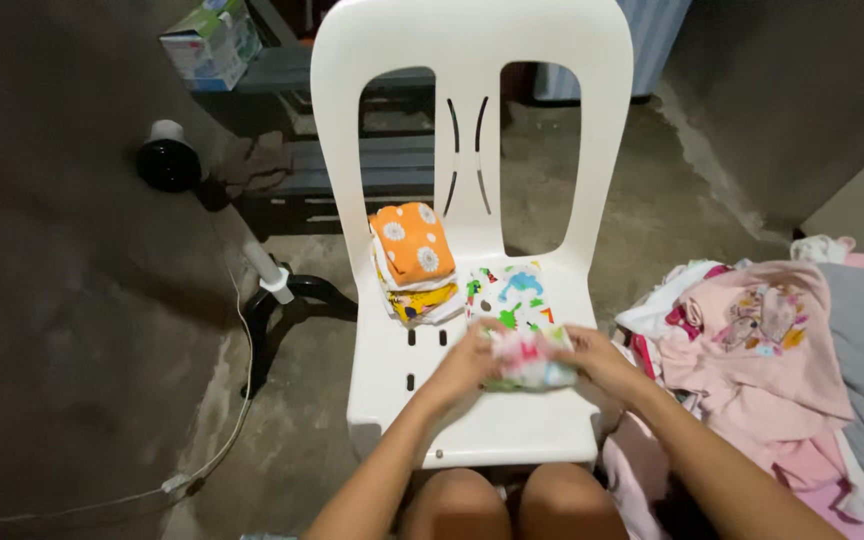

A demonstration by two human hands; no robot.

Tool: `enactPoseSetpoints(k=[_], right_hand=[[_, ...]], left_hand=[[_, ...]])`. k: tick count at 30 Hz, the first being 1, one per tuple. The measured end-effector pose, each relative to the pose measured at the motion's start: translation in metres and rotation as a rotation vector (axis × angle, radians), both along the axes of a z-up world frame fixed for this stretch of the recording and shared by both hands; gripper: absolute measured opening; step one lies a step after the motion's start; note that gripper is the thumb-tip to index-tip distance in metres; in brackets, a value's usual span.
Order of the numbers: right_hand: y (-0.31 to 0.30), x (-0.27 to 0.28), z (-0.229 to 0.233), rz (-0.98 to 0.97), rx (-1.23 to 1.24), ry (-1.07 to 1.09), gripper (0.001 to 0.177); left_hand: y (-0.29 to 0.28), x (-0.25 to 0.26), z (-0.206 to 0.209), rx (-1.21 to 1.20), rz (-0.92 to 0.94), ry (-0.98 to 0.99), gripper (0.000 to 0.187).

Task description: The person folds several small garments one by one on a white plastic chair, including a white cloth, a pink cloth, a white cloth, an orange patterned cloth, and a multicolored patterned cloth. Each item is smoothed, folded into a compact rectangle, and stacked on the chair.

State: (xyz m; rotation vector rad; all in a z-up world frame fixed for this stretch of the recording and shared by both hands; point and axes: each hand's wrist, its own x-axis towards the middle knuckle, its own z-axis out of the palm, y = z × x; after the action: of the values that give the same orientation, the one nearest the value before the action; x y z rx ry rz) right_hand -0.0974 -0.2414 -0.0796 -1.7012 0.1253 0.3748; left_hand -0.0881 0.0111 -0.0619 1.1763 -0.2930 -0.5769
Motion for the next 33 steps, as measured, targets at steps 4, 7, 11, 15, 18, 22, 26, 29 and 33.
enactPoseSetpoints(k=[4, 7, 11, 15, 18, 22, 26, 29, 33], right_hand=[[0.024, 0.011, 0.001, -0.351, 0.336, 0.113, 0.023], [0.036, 0.011, 0.000, -0.410, 0.145, 0.061, 0.030], [0.039, -0.002, -0.013, -0.339, -0.119, -0.161, 0.026], [0.037, -0.015, -0.018, -0.179, -0.427, -0.291, 0.023], [0.036, -0.021, -0.012, -0.058, -0.500, -0.532, 0.054], [0.032, -0.027, -0.004, 0.006, -0.600, -0.405, 0.069], [0.028, -0.024, -0.008, 0.075, -0.736, -0.439, 0.061], [0.013, -0.023, -0.016, 0.134, -0.823, -0.490, 0.039], [-0.016, -0.007, -0.022, 0.169, -0.804, -0.630, 0.020]], left_hand=[[-0.017, 0.029, -0.047, 0.037, 0.341, 0.166, 0.058], [-0.015, 0.034, -0.071, 0.110, 0.301, 0.069, 0.064], [-0.010, 0.028, -0.082, 0.451, 0.250, -0.236, 0.043], [-0.010, 0.017, -0.063, 0.713, 0.295, -0.461, 0.037], [-0.004, 0.004, -0.038, 0.862, 0.156, -0.421, 0.048], [-0.002, -0.022, -0.012, 1.046, 0.051, -0.540, 0.064], [-0.006, -0.038, 0.002, 1.069, 0.091, -0.553, 0.046], [-0.004, -0.045, 0.008, 1.013, 0.098, -0.591, 0.037], [-0.002, -0.030, 0.010, 0.996, 0.127, -0.602, 0.035]])
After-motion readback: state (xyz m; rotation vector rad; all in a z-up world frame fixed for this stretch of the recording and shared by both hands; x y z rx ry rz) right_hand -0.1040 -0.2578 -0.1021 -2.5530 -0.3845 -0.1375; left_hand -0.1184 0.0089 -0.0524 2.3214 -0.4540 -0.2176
